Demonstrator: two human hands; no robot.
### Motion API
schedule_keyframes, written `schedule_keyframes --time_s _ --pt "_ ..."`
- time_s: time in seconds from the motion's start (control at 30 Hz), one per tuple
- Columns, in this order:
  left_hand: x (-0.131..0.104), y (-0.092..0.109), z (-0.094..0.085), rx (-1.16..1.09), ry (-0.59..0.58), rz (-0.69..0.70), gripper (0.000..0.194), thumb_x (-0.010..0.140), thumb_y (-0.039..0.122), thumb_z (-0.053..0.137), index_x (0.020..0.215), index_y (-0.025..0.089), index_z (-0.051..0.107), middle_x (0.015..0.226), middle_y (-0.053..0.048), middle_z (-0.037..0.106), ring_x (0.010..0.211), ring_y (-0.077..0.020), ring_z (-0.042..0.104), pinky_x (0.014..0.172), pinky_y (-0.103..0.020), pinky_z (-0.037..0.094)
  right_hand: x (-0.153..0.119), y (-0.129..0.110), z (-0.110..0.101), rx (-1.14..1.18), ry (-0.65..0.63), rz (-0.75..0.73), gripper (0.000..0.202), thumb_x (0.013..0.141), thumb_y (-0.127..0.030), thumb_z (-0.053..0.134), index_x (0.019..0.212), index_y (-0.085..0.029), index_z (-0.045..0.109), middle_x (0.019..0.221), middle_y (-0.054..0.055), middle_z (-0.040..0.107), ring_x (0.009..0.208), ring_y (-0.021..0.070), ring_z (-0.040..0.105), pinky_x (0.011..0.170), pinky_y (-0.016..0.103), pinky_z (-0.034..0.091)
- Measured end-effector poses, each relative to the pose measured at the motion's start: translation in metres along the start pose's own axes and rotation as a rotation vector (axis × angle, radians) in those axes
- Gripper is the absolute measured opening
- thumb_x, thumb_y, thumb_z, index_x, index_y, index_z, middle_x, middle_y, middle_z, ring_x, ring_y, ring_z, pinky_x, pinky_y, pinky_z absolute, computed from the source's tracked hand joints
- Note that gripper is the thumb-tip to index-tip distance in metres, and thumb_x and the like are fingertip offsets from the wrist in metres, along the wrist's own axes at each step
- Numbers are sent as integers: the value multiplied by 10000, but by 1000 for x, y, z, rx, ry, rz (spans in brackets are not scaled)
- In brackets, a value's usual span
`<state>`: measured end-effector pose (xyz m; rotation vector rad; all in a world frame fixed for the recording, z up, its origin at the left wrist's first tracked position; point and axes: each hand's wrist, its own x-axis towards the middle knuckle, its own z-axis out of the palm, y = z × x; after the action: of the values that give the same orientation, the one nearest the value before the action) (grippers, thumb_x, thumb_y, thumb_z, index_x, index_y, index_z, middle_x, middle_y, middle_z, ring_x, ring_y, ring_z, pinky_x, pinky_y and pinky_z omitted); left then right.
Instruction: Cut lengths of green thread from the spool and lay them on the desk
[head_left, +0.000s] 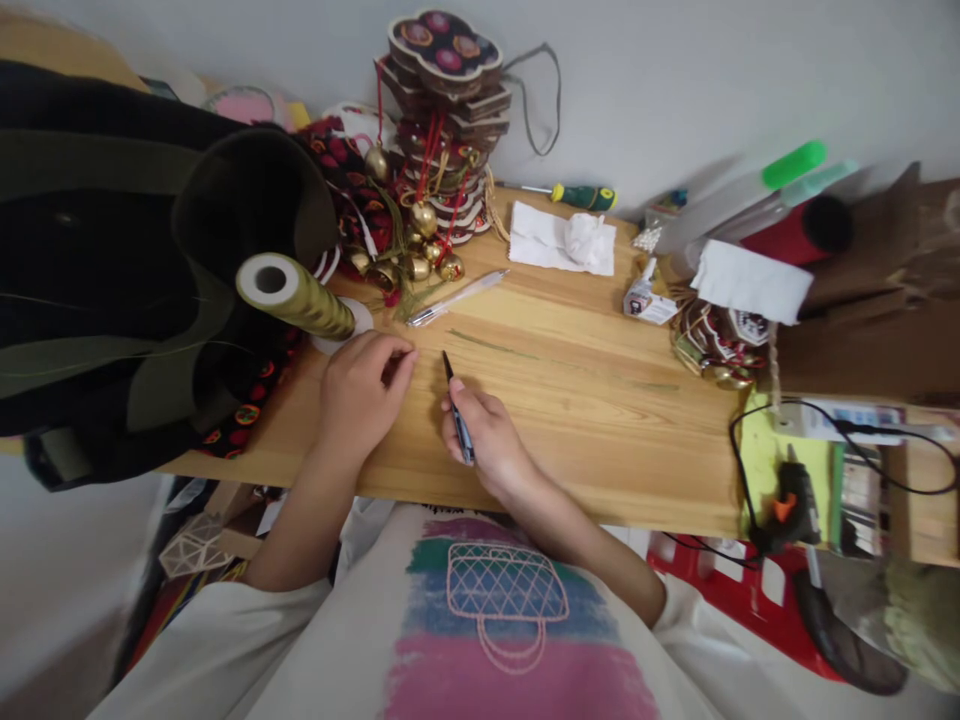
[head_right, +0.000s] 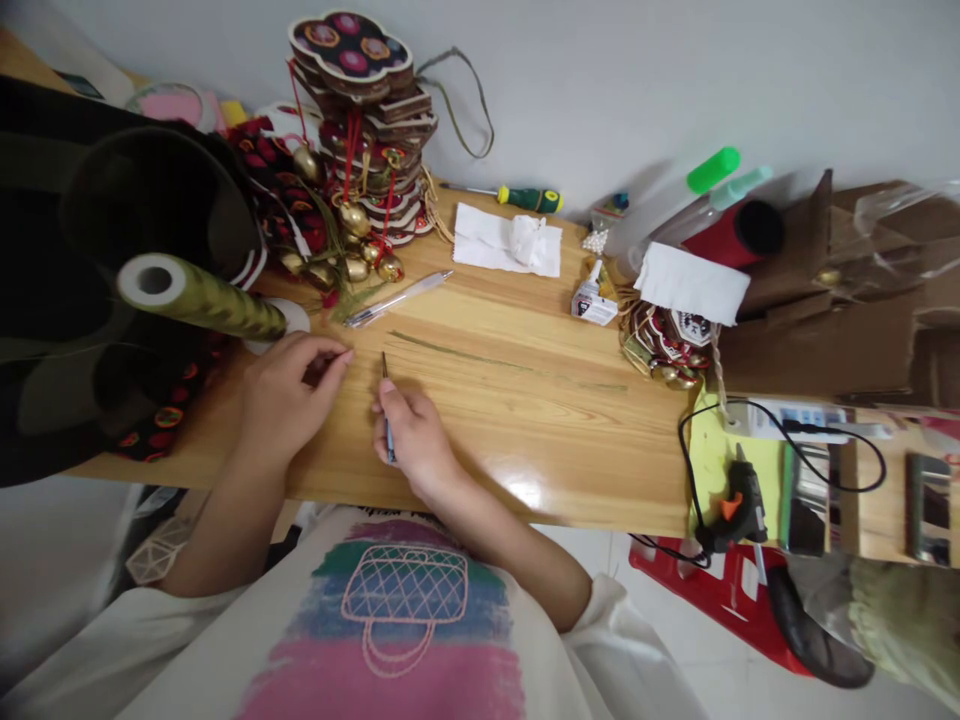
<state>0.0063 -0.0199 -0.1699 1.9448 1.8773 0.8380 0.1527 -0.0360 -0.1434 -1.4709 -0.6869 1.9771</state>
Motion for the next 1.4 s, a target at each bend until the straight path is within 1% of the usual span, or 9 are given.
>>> schedule_keyframes --time_s 0.53,0.73,0.8,0.97,1.03,1.17,1.23,1.33,1.4 --pt "0 -1 0 -18 -2 -21 118 872 280 536 803 214 606 757 0 633 674 -145 576 690 -275 451 1 -2 2 -1 5 12 424 845 -573 499 632 -213 429 304 -89 396 279 48 283 339 192 163" --pt "0 -1 0 -43 16 -36 111 853 269 545 803 203 617 760 -2 638 673 -140 579 681 -265 451 2 -2 3 -3 11 9 367 905 -462 443 638 -212 420 297 -88 393 269 50 278 332 181 158" --pt "0 -2 0 -49 21 -33 114 850 272 547 805 200 622 763 -4 640 670 -139 579 678 -262 450 2 -2 3 -7 0 -3 361 914 -453 437 643 -214 415 297 -90 394 267 51 278 330 178 161" --pt "1 -3 1 -82 77 -31 147 848 308 544 787 195 616 750 -7 640 669 -139 583 666 -261 454 0 -2 4 -26 -14 6 375 945 -432 394 638 -218 403 295 -95 380 257 51 252 327 183 160" --pt "1 -2 1 -94 109 -34 158 846 321 544 779 194 611 742 -6 639 665 -138 583 662 -263 457 0 1 6 -40 -35 -7 402 942 -462 403 621 -219 401 302 -94 375 263 51 256 333 188 176" --pt "2 -1 -1 -118 180 -24 170 845 335 544 765 197 603 718 -4 636 650 -134 579 638 -260 460 2 9 7 -76 -51 -70 453 925 -533 416 599 -218 406 324 -87 373 297 57 285 361 201 220" --pt "3 -1 -1 -132 204 -6 174 843 345 547 765 200 602 714 -4 637 647 -135 579 632 -262 463 1 15 4 -96 -89 -121 465 919 -573 402 617 -219 414 343 -85 379 317 65 304 382 208 247" --pt "4 -3 -1 -145 219 17 175 841 359 556 770 207 603 730 -14 646 664 -148 589 641 -283 475 -10 23 -10 -172 -186 -274 501 909 -642 373 661 -214 446 412 -75 417 374 75 354 440 218 302" --pt "5 -4 -1 -148 238 35 177 842 366 567 762 211 601 744 -25 648 681 -162 595 650 -306 483 -24 28 -26 -271 -179 -400 508 916 -648 368 677 -209 459 490 -56 450 444 83 401 497 227 334"
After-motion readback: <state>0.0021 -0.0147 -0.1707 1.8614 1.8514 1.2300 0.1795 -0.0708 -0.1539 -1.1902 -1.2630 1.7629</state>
